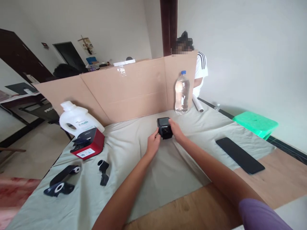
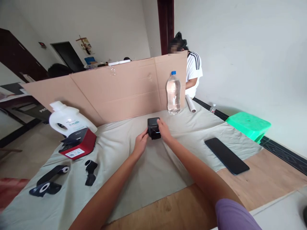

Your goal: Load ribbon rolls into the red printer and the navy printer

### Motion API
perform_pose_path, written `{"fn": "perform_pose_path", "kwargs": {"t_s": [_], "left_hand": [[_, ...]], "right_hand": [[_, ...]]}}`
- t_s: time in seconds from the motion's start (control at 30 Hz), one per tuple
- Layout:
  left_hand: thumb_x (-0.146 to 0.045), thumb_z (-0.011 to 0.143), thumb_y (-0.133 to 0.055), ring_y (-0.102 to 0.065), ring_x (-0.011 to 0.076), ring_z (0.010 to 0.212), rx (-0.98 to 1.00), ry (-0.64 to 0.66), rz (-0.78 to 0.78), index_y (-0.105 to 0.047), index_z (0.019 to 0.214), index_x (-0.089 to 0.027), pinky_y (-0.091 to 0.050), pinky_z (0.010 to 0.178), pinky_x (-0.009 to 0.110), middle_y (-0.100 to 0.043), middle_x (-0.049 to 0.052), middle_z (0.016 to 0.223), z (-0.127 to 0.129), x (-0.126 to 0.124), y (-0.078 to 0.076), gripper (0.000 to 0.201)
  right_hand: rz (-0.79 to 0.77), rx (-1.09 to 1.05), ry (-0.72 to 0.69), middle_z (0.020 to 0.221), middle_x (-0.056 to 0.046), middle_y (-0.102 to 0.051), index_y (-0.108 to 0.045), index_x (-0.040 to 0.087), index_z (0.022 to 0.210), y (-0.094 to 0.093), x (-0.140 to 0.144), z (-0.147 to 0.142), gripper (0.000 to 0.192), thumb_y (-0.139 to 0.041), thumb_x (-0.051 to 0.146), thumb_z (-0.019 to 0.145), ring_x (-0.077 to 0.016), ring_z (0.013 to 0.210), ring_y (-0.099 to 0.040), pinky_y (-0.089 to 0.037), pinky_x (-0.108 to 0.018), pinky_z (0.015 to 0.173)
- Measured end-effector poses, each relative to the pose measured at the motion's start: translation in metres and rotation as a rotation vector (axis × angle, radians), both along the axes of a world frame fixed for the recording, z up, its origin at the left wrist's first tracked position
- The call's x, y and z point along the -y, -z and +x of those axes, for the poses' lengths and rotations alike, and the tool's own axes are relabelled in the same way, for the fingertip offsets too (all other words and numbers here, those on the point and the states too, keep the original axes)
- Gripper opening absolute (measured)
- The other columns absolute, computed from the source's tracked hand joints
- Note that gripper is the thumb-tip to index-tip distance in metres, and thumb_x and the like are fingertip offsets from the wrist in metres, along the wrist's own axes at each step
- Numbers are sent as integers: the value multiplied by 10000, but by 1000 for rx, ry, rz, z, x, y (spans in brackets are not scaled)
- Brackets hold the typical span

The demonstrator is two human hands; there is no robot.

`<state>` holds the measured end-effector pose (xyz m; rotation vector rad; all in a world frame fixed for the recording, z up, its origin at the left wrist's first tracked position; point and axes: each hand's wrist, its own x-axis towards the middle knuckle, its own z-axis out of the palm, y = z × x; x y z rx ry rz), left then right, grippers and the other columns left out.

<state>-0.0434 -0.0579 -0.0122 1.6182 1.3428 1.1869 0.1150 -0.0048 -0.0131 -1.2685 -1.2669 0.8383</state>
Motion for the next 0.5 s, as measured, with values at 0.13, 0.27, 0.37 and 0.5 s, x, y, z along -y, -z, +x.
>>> {"fn": "perform_pose_path", "kwargs": {"t_s": [0.13, 0.27, 0.37, 0.5], "left_hand": [[-168, 885, -478, -580, 236, 1314, -25, 90, -41, -611, 1394, -175, -426, 1133, 388, -623, 60, 1403, 90, -32, -1, 526], [-179, 897, -474, -572, 246, 1328, -50, 164, -86, -573, 1430, -140, -418, 1140, 375, -571, 90, 1450, 146, -47, 8, 543], [-190, 899, -481, -576, 260, 1320, -134, 185, -97, -550, 1451, -126, -414, 1141, 372, -597, 118, 1427, 163, -50, 15, 560], [-193, 879, -520, -548, 279, 1341, -250, 197, -34, -520, 1472, -101, -389, 1166, 391, -595, 147, 1429, 154, -47, 16, 600]], "right_hand": [[-83, -180, 120, 993, -83, -765, -718, 165, 972, -5, -22, 87, 649, -469, 748, 834, -261, 994, -700, -530, -354, 918], [-134, -199, 183, 1080, -83, -761, -713, 172, 1039, 9, -34, 146, 556, -491, 651, 863, -258, 1065, -684, -506, -357, 977], [-146, -52, 223, 1190, -105, -730, -710, 175, 1092, 18, -34, 165, 549, -442, 615, 902, -280, 1180, -625, -440, -417, 1075], [-230, 296, 376, 1343, -190, -637, -701, 160, 1203, 11, -24, 159, 619, -326, 586, 956, -369, 1295, -534, -328, -578, 1126]]}}
